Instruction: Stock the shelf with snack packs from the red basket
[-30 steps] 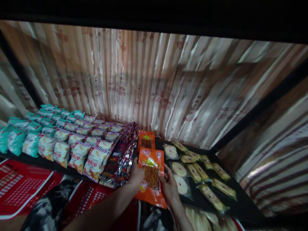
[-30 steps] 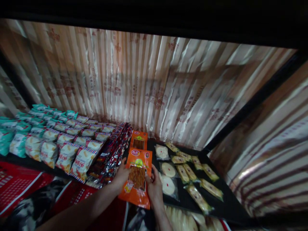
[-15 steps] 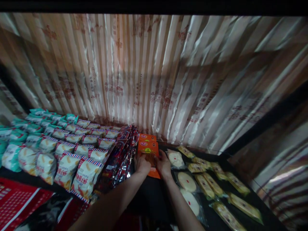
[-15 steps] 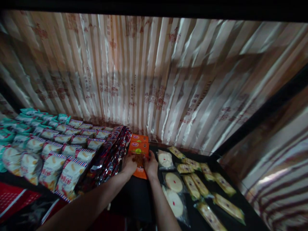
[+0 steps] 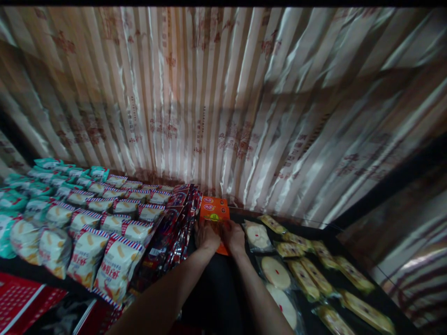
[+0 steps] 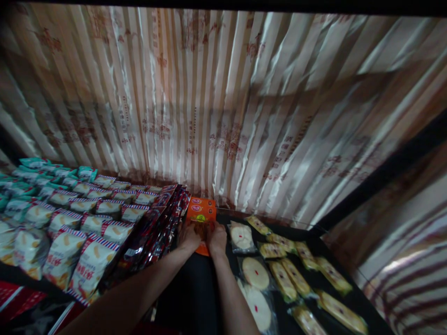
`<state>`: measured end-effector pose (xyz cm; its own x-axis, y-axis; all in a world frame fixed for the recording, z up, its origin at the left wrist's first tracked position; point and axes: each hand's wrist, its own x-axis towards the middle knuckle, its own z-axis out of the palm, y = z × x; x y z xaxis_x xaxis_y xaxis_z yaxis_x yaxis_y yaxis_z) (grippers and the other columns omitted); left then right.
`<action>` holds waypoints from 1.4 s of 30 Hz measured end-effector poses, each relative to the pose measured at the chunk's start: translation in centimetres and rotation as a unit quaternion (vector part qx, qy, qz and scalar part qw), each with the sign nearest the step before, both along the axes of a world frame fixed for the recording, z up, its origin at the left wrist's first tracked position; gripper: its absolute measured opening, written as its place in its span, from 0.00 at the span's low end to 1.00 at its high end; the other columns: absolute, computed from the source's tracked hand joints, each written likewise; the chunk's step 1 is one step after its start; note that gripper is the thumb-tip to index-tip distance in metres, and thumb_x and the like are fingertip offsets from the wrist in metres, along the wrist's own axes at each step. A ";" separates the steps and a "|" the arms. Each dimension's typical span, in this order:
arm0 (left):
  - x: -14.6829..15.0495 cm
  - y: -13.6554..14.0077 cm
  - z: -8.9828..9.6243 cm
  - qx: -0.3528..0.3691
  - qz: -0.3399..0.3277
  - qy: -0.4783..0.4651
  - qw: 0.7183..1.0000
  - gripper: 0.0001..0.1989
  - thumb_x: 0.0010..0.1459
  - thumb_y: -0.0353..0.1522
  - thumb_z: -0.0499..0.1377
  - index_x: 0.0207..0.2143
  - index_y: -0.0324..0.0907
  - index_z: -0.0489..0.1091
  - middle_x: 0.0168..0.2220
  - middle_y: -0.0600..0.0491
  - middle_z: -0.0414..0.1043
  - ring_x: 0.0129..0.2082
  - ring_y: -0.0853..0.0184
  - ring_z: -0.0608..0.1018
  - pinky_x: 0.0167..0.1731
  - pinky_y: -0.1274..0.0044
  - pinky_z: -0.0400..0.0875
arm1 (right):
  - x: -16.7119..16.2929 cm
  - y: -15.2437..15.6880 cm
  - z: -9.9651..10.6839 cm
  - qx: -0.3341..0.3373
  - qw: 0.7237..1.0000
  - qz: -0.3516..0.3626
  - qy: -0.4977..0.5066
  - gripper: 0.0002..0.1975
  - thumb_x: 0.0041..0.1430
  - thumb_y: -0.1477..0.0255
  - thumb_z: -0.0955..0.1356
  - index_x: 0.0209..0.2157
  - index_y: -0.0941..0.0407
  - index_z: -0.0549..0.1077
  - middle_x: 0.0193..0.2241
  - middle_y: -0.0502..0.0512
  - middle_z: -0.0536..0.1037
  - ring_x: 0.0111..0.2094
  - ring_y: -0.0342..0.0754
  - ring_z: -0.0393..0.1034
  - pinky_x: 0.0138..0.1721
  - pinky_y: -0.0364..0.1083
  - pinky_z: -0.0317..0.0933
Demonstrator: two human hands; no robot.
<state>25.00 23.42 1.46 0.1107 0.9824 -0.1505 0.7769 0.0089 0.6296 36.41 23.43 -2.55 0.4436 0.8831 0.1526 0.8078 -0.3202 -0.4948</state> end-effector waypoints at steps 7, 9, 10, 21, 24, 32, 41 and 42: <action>0.0 0.3 -0.3 0.012 0.000 -0.003 1.000 0.20 0.51 0.27 0.54 0.48 0.39 0.68 0.57 0.45 0.62 0.61 0.59 0.56 0.61 0.69 0.43 | -0.2 0.2 0.4 -0.007 1.000 0.004 -0.020 0.16 0.59 0.70 0.60 0.44 0.60 0.73 0.35 0.62 0.76 0.35 0.48 0.72 0.36 0.42 0.61; 0.1 0.2 -0.3 0.010 0.002 0.001 1.000 0.21 0.51 0.28 0.55 0.49 0.38 0.67 0.58 0.45 0.60 0.62 0.59 0.55 0.61 0.69 0.42 | -0.2 0.2 0.5 -0.009 1.000 0.006 -0.022 0.16 0.59 0.69 0.60 0.44 0.59 0.73 0.35 0.61 0.75 0.34 0.47 0.72 0.35 0.42 0.61; 0.2 0.1 -0.3 0.009 0.003 0.004 1.000 0.21 0.51 0.28 0.55 0.49 0.37 0.67 0.58 0.44 0.59 0.62 0.58 0.54 0.61 0.69 0.42 | -0.3 0.1 0.6 -0.010 1.000 0.007 -0.023 0.16 0.60 0.69 0.60 0.44 0.59 0.73 0.35 0.61 0.75 0.33 0.47 0.72 0.34 0.42 0.61; 0.4 -0.6 -0.3 -0.003 0.013 0.027 1.000 0.29 0.51 0.28 0.53 0.57 0.35 0.57 0.62 0.42 0.52 0.63 0.53 0.49 0.58 0.62 0.48 | -0.3 -0.5 0.5 -0.011 0.999 -0.013 -0.046 0.16 0.59 0.68 0.60 0.43 0.55 0.75 0.41 0.62 0.72 0.41 0.50 0.68 0.41 0.46 0.60; 0.4 -1.1 -0.1 0.011 0.010 0.021 1.000 0.28 0.52 0.27 0.52 0.57 0.34 0.57 0.62 0.43 0.51 0.64 0.54 0.47 0.59 0.63 0.46 | -0.6 -1.1 0.7 0.034 0.997 -0.002 -0.068 0.17 0.58 0.71 0.59 0.44 0.57 0.74 0.43 0.63 0.72 0.44 0.53 0.65 0.46 0.49 0.58; 0.2 -6.1 1.8 0.018 0.015 -0.125 0.992 0.16 0.59 0.29 0.49 0.49 0.37 0.66 0.49 0.44 0.69 0.51 0.62 0.69 0.52 0.75 0.59 | -2.5 -5.7 0.2 0.121 0.991 0.059 0.010 0.20 0.54 0.67 0.59 0.44 0.59 0.73 0.46 0.63 0.70 0.44 0.52 0.65 0.45 0.50 0.61; -6.5 -16.2 -0.3 -0.015 -0.027 -0.185 0.982 0.14 0.56 0.26 0.49 0.40 0.42 0.71 0.43 0.50 0.72 0.43 0.65 0.73 0.46 0.78 0.65 | -6.9 -15.7 -0.5 0.070 0.979 0.164 0.096 0.18 0.51 0.66 0.59 0.38 0.58 0.74 0.38 0.62 0.75 0.40 0.52 0.69 0.44 0.51 0.63; -7.5 -17.4 -0.8 -0.019 -0.028 -0.191 0.981 0.14 0.55 0.25 0.49 0.39 0.43 0.71 0.42 0.50 0.72 0.43 0.65 0.73 0.45 0.78 0.66 | -7.7 -16.9 -0.7 0.063 0.978 0.172 0.105 0.18 0.51 0.66 0.59 0.37 0.58 0.74 0.38 0.62 0.75 0.40 0.52 0.70 0.44 0.51 0.63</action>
